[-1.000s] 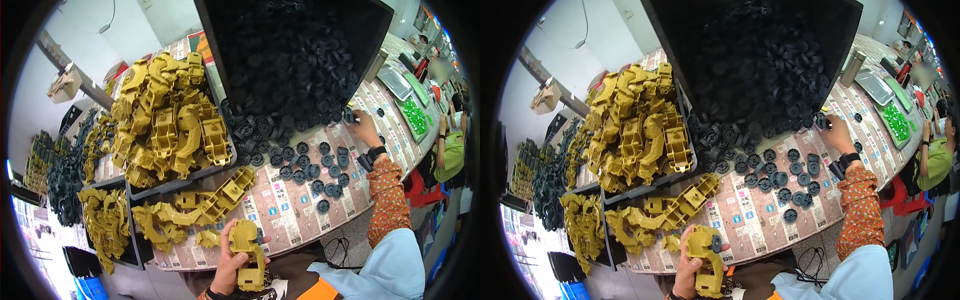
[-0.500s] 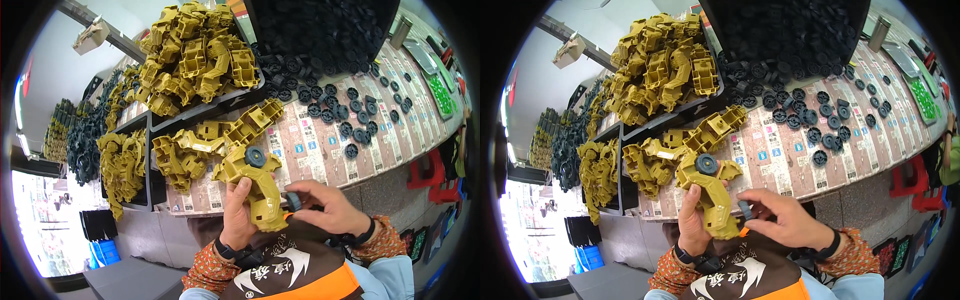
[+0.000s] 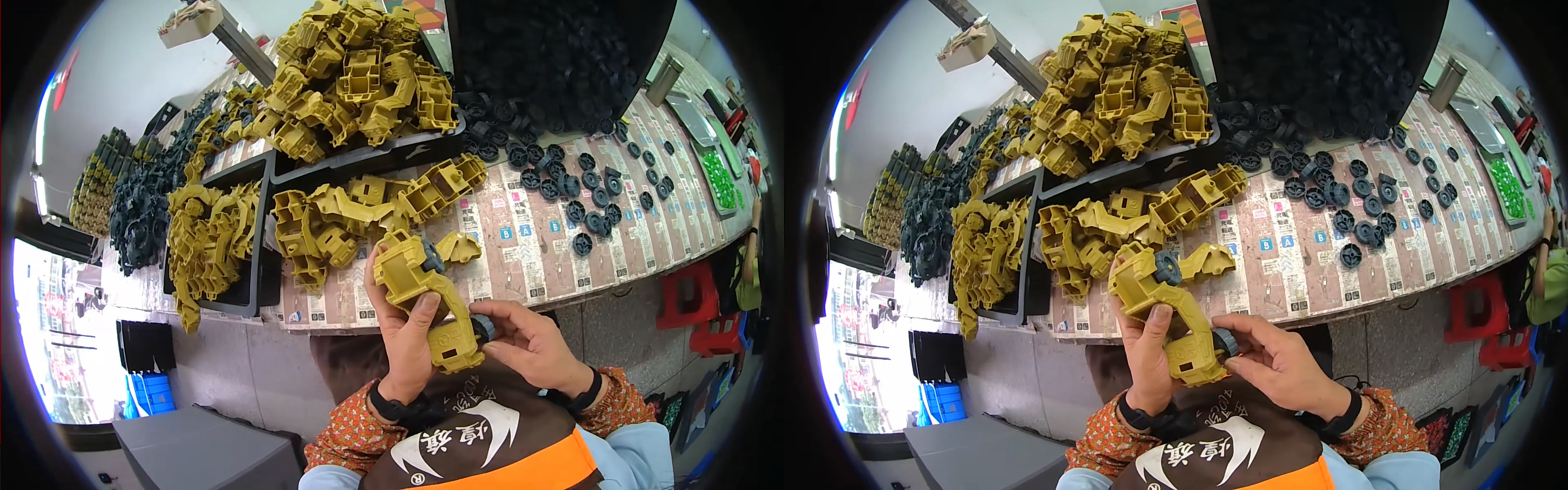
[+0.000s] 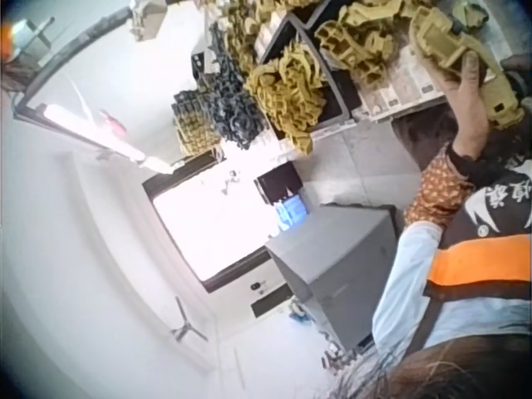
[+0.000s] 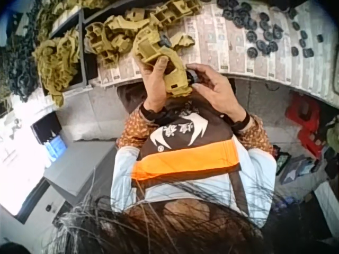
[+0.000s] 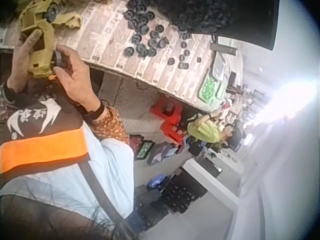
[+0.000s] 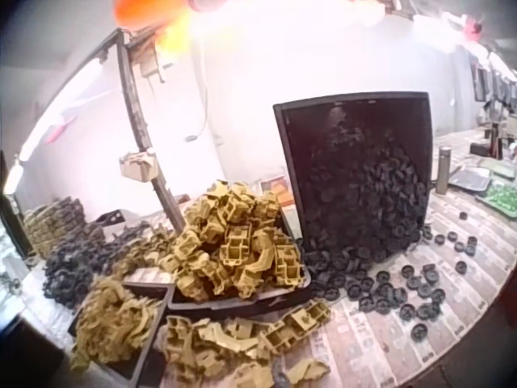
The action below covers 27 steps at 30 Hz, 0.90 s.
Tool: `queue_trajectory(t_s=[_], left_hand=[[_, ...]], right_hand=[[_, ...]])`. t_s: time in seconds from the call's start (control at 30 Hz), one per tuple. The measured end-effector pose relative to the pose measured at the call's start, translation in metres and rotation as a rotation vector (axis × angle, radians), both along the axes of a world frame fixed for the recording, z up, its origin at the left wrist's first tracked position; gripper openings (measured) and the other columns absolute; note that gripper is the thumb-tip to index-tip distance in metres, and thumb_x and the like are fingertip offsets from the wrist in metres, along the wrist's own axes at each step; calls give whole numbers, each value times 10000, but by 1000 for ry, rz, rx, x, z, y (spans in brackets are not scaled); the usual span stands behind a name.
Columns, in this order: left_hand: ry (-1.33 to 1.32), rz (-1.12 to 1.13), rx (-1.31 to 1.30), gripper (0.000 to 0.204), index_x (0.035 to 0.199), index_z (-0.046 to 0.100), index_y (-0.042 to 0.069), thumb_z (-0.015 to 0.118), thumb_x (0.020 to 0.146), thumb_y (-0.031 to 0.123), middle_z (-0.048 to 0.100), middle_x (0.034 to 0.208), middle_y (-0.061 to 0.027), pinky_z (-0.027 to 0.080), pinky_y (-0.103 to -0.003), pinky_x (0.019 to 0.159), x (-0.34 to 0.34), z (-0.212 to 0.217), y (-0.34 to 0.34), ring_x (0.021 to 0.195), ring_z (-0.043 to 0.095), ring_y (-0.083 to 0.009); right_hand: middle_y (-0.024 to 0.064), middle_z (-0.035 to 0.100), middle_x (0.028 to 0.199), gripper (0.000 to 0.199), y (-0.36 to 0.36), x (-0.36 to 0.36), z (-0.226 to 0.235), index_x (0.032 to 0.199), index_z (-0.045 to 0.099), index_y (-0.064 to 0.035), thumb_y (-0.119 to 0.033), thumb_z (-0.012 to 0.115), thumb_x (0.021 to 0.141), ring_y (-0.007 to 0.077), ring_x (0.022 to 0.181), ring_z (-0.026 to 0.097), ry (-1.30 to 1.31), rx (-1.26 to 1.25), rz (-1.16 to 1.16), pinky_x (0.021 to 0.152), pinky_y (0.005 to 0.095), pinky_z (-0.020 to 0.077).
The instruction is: The person sits at a table and assembles yellow plastic frames with black circular wheels. They pick up a frame, insert a wheel into a slot, and place the assembled unit into a bin. The process is repeated continuously with multiple units.
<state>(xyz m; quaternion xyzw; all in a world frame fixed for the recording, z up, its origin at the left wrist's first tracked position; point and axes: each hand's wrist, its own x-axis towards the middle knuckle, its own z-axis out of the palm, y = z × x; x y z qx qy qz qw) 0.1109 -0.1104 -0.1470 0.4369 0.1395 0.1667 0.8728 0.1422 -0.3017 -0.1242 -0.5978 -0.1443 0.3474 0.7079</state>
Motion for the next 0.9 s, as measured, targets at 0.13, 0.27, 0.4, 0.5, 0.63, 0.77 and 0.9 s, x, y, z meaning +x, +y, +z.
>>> queue_trajectory(t_s=[0.13,0.27,0.4,0.5,0.63,0.77,0.9], left_hand=[[-17,-6,25,850,1624,207,232,668,960,-32,508,1411,-53,584,-351,934,0,-1,-5,1133,617,-176],[71,-1,26,860,1625,207,215,674,950,-44,485,1445,-57,558,-349,983,3,-3,-7,1190,590,-180],[20,8,170,872,1626,202,183,688,938,-47,450,1489,-62,516,-348,1039,8,-5,-13,1249,553,-186],[-60,22,258,879,1626,197,157,695,931,-48,436,1507,-68,493,-346,1060,10,-5,-18,1275,536,-187],[-146,114,292,917,1625,184,141,727,907,-32,424,1513,-83,478,-358,1073,10,-2,-20,1296,521,-199],[-246,265,443,976,1595,172,98,794,850,-3,397,1507,-97,453,-379,1091,9,-3,-25,1318,500,-232],[-290,316,350,924,1579,196,97,788,876,4,376,1509,-88,432,-361,1100,18,-7,-17,1333,468,-207]], right_hand=[[84,641,1225,525,-5,-4,-7,1480,473,25,51,623,978,98,1088,634,24,16,-41,940,246,542],[82,646,1222,525,-15,-6,-17,1480,474,34,53,622,976,98,1082,637,39,12,-62,925,248,548],[83,660,1217,566,-18,-7,-17,1511,454,21,57,616,970,94,1048,649,31,-1,-83,926,252,550],[124,670,1261,620,-22,-4,-19,1552,409,9,68,589,961,106,1044,663,-93,-114,-9,956,272,546],[206,608,1406,709,-20,-4,-6,1595,341,-4,79,540,920,186,1196,656,-205,-150,39,1043,315,505],[191,480,1577,825,-9,-5,1,1624,281,5,104,461,825,242,1423,505,-470,-160,53,1155,325,377],[177,314,1682,909,4,5,1,1644,235,-21,129,432,769,304,1510,383,-182,1,124,1205,396,347]])
